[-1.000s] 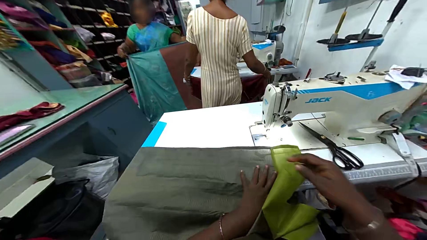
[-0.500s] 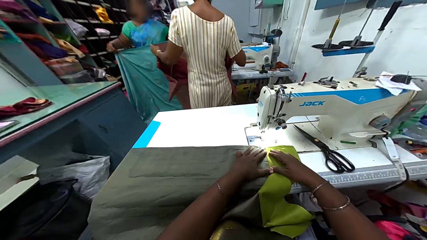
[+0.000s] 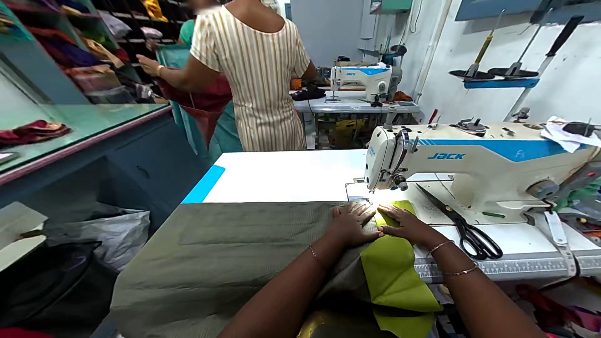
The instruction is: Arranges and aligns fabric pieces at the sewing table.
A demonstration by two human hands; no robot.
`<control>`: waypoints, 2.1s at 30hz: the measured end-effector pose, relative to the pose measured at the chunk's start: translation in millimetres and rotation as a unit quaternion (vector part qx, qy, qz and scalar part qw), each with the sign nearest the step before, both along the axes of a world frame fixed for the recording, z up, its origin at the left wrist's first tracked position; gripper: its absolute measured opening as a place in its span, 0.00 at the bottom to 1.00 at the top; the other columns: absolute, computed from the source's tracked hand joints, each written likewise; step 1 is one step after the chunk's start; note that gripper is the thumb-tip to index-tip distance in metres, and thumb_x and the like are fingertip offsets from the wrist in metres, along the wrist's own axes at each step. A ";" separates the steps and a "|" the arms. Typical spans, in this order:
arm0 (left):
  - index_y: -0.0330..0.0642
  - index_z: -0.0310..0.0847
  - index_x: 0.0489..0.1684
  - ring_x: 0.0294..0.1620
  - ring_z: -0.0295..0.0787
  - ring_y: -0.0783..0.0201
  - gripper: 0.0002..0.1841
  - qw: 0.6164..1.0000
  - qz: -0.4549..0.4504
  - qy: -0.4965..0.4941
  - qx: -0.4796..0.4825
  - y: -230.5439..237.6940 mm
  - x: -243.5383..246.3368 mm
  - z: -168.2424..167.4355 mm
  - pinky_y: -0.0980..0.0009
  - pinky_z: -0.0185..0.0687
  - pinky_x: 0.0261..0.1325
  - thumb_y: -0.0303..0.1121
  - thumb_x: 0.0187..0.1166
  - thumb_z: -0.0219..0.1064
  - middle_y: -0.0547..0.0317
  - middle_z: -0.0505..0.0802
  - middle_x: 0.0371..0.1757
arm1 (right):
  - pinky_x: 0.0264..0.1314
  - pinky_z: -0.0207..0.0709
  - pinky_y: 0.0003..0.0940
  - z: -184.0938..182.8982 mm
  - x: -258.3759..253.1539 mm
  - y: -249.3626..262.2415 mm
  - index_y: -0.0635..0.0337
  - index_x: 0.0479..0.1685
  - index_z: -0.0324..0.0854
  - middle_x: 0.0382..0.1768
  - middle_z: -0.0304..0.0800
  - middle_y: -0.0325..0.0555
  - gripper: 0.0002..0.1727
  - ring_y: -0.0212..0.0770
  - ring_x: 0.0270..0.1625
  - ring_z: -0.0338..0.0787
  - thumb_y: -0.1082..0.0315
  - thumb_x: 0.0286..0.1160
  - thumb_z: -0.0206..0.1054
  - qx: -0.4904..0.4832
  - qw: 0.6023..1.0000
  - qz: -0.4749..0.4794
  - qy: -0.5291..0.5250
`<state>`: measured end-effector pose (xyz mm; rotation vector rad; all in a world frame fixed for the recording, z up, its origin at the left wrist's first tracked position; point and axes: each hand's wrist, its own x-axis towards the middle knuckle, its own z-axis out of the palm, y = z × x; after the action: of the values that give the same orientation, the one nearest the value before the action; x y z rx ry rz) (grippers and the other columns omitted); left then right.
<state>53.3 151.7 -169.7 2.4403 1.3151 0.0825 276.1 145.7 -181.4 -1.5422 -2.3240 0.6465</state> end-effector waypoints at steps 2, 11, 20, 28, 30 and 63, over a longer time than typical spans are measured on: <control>0.68 0.57 0.94 0.97 0.42 0.54 0.40 1.000 0.002 0.005 0.000 1.5 0.7 -0.1 0.28 0.40 0.83 0.71 0.80 0.54 0.75 0.59 0.96 | 0.94 0.43 0.57 0.1 0.0 1.9 0.61 0.88 0.67 0.88 0.66 0.52 0.38 0.51 0.92 0.61 0.52 0.81 0.70 0.001 1.000 -0.002 -0.001; 0.72 0.61 0.92 0.97 0.42 0.54 0.39 1.000 -0.001 0.004 -0.004 1.3 0.0 4.1 0.28 0.39 0.83 0.71 0.79 0.56 0.75 0.60 0.96 | 0.79 0.69 0.65 27.8 26.1 -24.0 0.68 0.68 0.83 0.70 0.84 0.65 0.20 0.65 0.75 0.82 0.63 0.87 0.65 0.084 0.980 -0.179 0.008; 0.73 0.63 0.91 0.97 0.43 0.55 0.39 1.000 0.001 -0.001 -0.001 6.9 -0.2 0.0 0.26 0.39 0.82 0.72 0.78 0.56 0.76 0.61 0.95 | 0.79 0.64 0.72 -5.3 157.1 -63.3 0.77 0.69 0.78 0.72 0.76 0.80 0.20 0.79 0.77 0.74 0.70 0.86 0.60 0.317 0.868 -0.381 -0.022; 0.73 0.62 0.91 0.97 0.42 0.53 0.39 1.000 -0.005 0.004 -0.002 -0.5 -0.8 1.0 0.26 0.38 0.83 0.72 0.78 0.57 0.75 0.59 0.96 | 0.78 0.62 0.75 -1.0 163.1 -74.6 0.73 0.68 0.82 0.71 0.81 0.75 0.19 0.76 0.76 0.77 0.80 0.81 0.59 0.231 0.898 -0.371 -0.042; 0.73 0.62 0.91 0.97 0.42 0.53 0.39 1.000 -0.007 0.004 0.000 -0.9 -1.2 1.3 0.27 0.38 0.83 0.72 0.78 0.56 0.74 0.59 0.96 | 0.80 0.55 0.79 12.9 150.3 -79.3 0.77 0.72 0.77 0.75 0.75 0.78 0.21 0.80 0.80 0.71 0.79 0.81 0.60 0.245 0.895 -0.370 -0.042; 0.62 0.65 0.91 0.97 0.47 0.57 0.41 0.999 -0.035 -0.032 -0.003 -37.3 -6.3 1.8 0.20 0.19 0.84 0.68 0.78 0.62 0.71 0.67 0.93 | 0.96 0.32 0.58 18.5 -19.9 -45.4 0.64 0.95 0.45 0.96 0.43 0.56 0.42 0.54 0.97 0.42 0.45 0.92 0.51 -0.103 0.984 -0.074 -0.125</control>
<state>47.0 114.4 -167.9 2.4549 1.2004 0.1389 256.2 100.3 -163.0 -1.9722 -2.3469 0.7113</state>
